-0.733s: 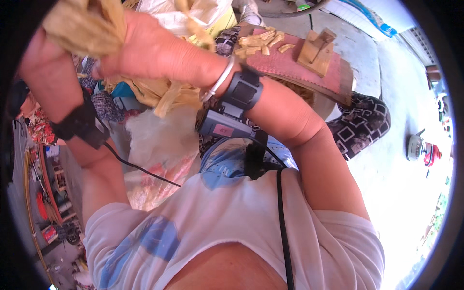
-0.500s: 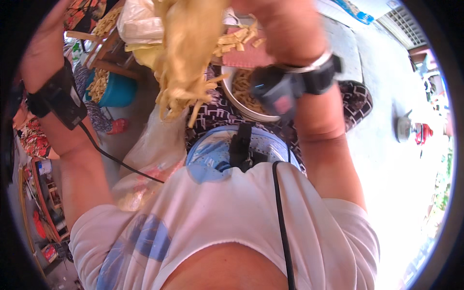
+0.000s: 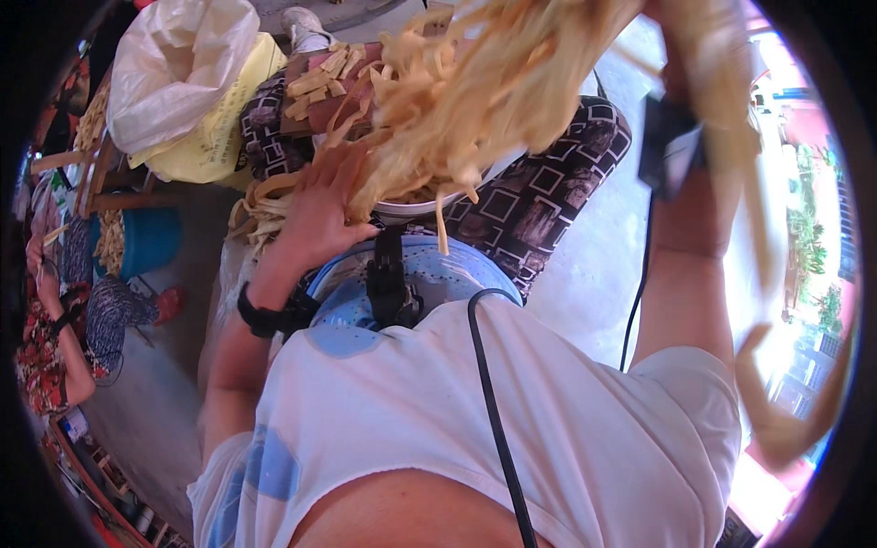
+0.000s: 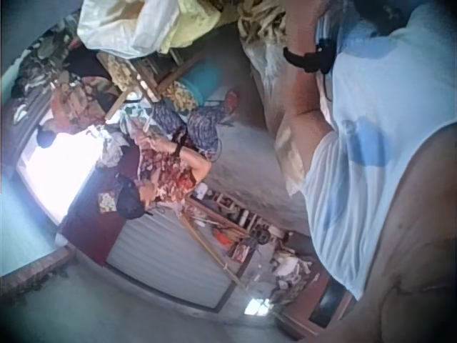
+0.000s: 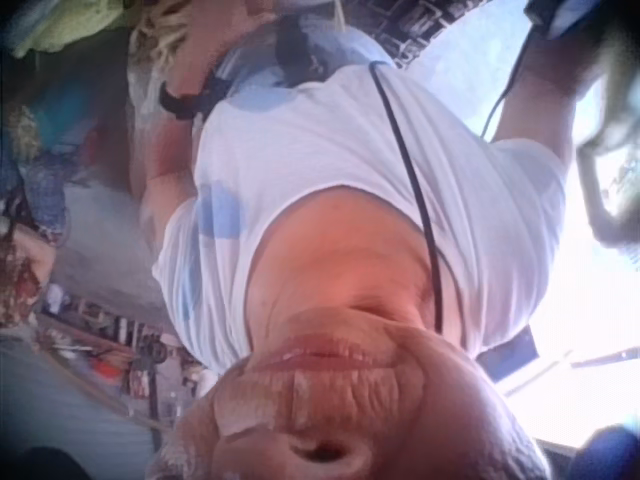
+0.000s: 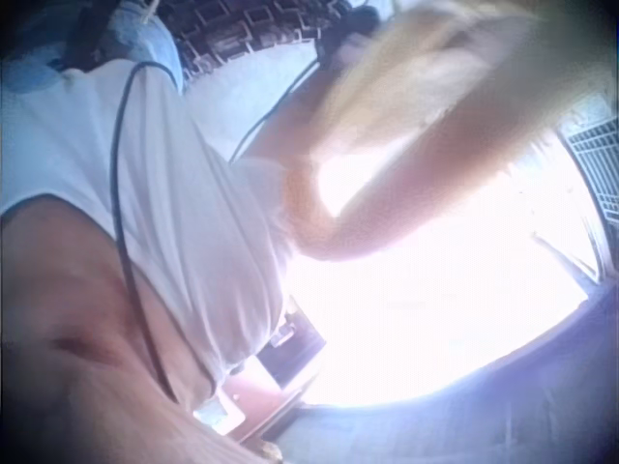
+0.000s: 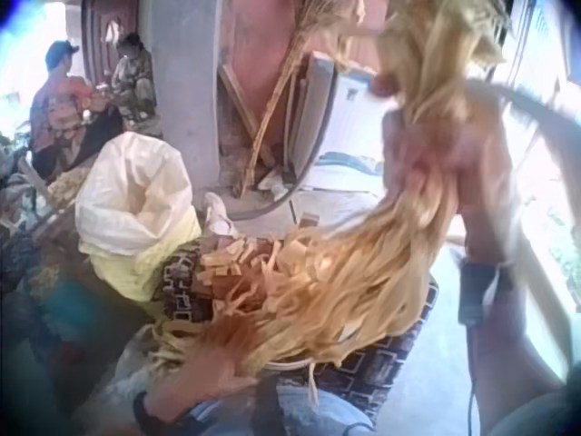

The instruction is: The person weaves bamboo strips by hand into loops and places them into a metal bowl while sitting on a low stool.

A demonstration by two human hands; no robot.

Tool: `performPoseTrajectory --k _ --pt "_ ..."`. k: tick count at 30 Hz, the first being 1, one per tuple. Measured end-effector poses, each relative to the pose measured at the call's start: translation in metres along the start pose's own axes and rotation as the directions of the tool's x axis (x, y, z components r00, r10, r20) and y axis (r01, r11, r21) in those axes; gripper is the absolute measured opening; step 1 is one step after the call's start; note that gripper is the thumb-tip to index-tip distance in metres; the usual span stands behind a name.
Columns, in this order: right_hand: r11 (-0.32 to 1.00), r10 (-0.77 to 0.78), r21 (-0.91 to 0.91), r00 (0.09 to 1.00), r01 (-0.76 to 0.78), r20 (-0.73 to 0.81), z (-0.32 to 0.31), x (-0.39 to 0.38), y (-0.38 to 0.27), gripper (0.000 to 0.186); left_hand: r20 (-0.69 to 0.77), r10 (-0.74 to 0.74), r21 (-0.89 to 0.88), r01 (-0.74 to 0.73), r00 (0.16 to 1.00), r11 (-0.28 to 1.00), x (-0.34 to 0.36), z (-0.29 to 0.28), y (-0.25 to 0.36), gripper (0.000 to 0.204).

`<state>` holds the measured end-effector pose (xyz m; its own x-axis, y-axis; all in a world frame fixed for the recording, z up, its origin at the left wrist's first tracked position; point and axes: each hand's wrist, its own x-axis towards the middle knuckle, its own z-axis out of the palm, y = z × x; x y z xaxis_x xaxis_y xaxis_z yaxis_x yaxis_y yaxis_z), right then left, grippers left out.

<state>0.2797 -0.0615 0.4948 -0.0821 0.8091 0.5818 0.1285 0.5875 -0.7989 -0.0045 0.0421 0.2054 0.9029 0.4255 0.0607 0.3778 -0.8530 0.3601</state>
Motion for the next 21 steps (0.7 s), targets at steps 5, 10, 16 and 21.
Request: performPoseTrajectory --k 5,10,16,21 --pt "0.731 0.387 -0.638 0.917 -0.242 0.095 0.050 -0.102 0.076 0.024 0.036 -0.129 0.167 0.121 0.991 0.979 -0.032 0.008 0.013 0.069" --pt "0.403 0.304 -0.915 0.940 0.018 0.152 0.091 -0.199 0.163 0.030 -0.224 0.083 0.294 -0.014 0.971 0.956 -0.065 0.013 0.000 0.054" --pt "0.511 0.536 -0.736 0.834 -0.443 -0.131 0.107 -0.213 0.068 0.033 -0.088 0.100 0.255 -0.075 0.991 0.964 -0.067 -0.016 0.000 0.046" --pt "0.332 0.608 -0.577 0.637 -0.746 -0.474 0.109 -0.204 0.022 0.035 -0.056 0.048 0.001 -0.048 0.997 0.999 -0.092 -0.067 0.003 0.051"
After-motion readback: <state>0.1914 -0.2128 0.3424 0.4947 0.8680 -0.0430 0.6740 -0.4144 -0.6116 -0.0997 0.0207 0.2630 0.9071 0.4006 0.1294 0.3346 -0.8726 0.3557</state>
